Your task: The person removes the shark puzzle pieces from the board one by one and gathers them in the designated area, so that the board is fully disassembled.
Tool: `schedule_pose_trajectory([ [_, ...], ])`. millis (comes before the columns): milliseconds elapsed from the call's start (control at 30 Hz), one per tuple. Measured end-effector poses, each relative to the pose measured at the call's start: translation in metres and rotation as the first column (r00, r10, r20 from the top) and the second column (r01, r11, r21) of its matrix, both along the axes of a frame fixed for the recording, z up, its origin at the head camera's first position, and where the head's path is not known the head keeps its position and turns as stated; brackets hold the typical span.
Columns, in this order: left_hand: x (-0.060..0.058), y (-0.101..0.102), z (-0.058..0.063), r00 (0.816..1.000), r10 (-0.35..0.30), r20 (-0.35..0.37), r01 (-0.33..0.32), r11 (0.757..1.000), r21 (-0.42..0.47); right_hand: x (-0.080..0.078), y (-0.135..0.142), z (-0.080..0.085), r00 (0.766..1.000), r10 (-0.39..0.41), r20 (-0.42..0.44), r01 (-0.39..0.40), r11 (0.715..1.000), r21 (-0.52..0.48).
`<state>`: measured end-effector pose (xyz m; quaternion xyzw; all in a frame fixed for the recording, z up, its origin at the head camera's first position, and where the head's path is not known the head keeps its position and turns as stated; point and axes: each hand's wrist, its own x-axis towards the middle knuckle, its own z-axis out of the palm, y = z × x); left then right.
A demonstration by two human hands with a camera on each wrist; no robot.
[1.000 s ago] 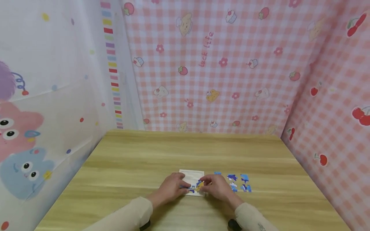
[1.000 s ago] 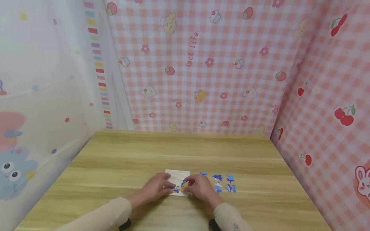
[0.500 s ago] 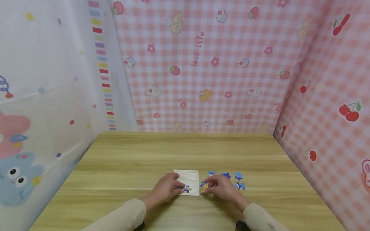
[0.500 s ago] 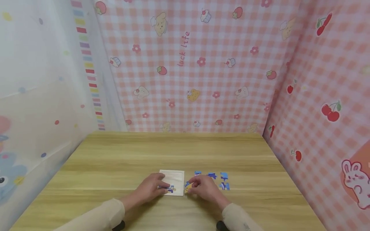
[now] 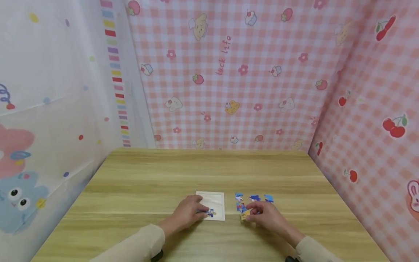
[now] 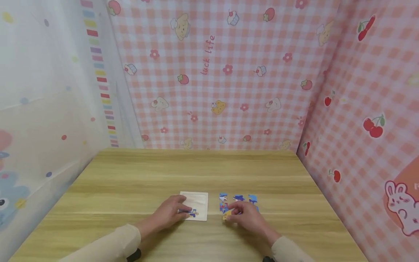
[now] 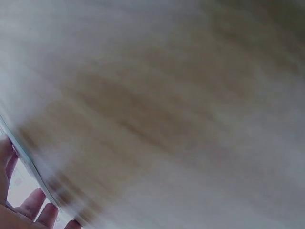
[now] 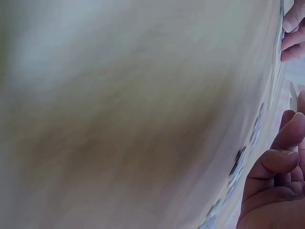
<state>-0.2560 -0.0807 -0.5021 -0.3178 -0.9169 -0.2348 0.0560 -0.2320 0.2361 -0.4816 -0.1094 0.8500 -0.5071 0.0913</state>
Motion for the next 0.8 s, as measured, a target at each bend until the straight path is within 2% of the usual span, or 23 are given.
schedule_pose_trajectory([
  [167,0.000,0.000,0.001,1.000,0.002,0.000,-0.002,1.000,0.003,0.008,0.022,0.000,1.000,-0.004,0.007,0.005,1.000,-0.022],
  [400,-0.001,-0.001,0.002,1.000,0.001,0.019,-0.001,1.000,0.009,0.014,0.052,-0.003,0.997,-0.039,0.063,0.043,0.997,-0.066],
  [800,0.001,0.001,0.003,0.999,-0.006,0.039,0.005,1.000,0.007,0.019,0.092,-0.016,0.999,-0.019,0.043,0.021,0.999,-0.029],
])
